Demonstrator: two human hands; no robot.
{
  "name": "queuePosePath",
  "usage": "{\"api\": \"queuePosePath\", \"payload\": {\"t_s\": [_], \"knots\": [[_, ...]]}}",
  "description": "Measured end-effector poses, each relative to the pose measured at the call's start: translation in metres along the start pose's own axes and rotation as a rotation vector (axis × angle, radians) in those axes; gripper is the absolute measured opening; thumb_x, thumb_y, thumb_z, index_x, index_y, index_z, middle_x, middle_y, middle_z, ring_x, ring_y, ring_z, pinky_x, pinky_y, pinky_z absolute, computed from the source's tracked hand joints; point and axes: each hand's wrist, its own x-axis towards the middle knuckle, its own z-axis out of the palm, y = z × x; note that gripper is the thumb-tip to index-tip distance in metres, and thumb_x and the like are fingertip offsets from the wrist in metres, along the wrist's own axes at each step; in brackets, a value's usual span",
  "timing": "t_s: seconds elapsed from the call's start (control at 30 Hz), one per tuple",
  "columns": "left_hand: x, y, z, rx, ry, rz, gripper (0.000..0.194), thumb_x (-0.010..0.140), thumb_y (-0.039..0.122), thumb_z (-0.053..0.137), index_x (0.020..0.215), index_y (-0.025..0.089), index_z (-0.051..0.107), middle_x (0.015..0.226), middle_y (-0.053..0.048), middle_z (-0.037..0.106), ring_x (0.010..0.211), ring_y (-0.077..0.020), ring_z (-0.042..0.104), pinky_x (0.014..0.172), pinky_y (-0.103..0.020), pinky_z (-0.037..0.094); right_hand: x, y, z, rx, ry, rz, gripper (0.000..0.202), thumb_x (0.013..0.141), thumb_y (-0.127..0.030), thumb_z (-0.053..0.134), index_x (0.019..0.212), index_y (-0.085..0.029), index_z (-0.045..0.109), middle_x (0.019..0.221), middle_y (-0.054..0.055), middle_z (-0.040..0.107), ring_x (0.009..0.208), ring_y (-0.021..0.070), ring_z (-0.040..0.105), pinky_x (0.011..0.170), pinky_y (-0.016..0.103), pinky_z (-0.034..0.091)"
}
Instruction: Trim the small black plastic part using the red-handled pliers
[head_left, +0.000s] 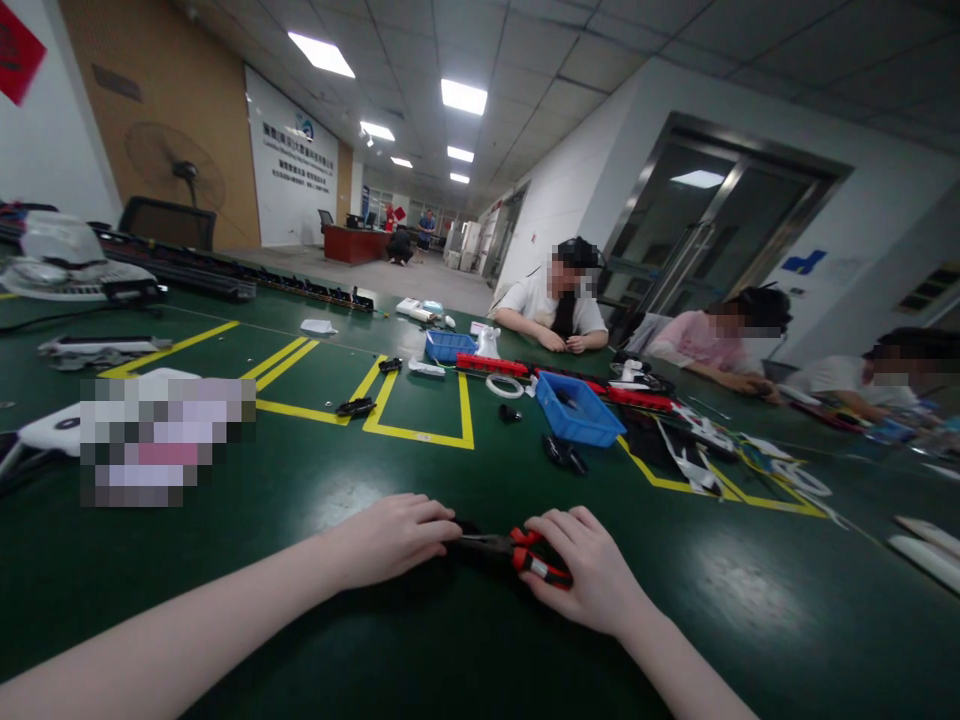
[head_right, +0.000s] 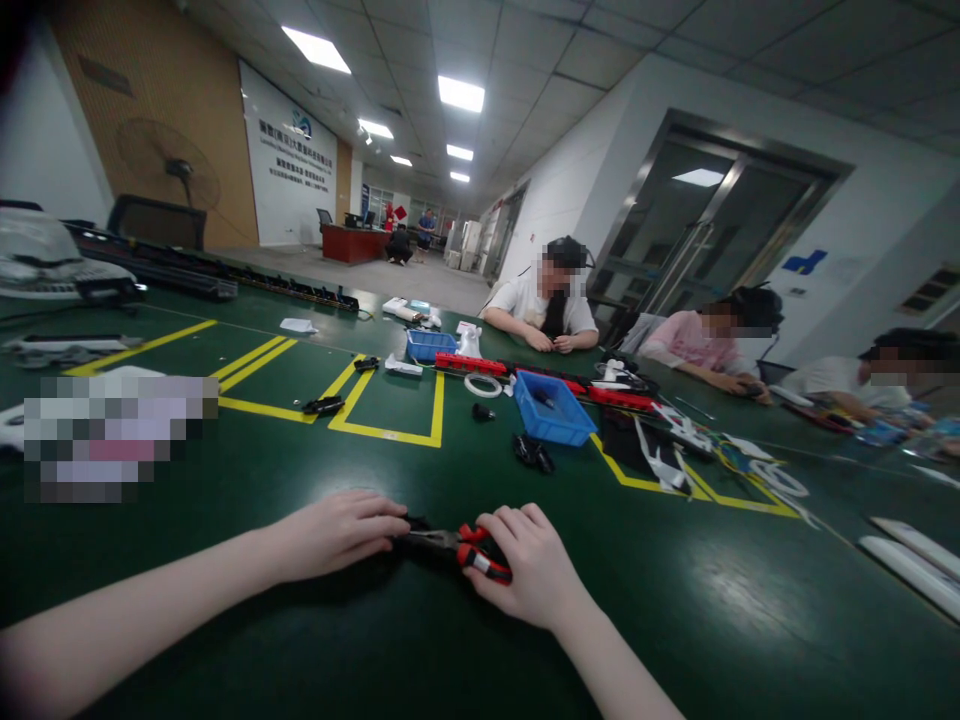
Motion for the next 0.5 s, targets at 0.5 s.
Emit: {"api": "queuePosePath", "payload": {"t_s": [0.5], "knots": [[0.0024, 0.0051, 0.0008, 0.010, 0.023, -0.014, 0.031, 0.096, 0.020, 0.052, 0.126, 0.025, 0.057, 0.119, -0.008, 0.062, 0.101, -0.0201, 0.063, 0.085, -0.031, 0.052, -0.0031, 0.0072, 0.0012, -0.041, 0.001, -0.030, 0.039, 0.075, -0.038, 0.069, 0.108, -0.018, 0.062, 0.098, 0.009, 0.068, 0.084, 0.0209, 0.061, 0.079, 0.038, 0.046]]}}
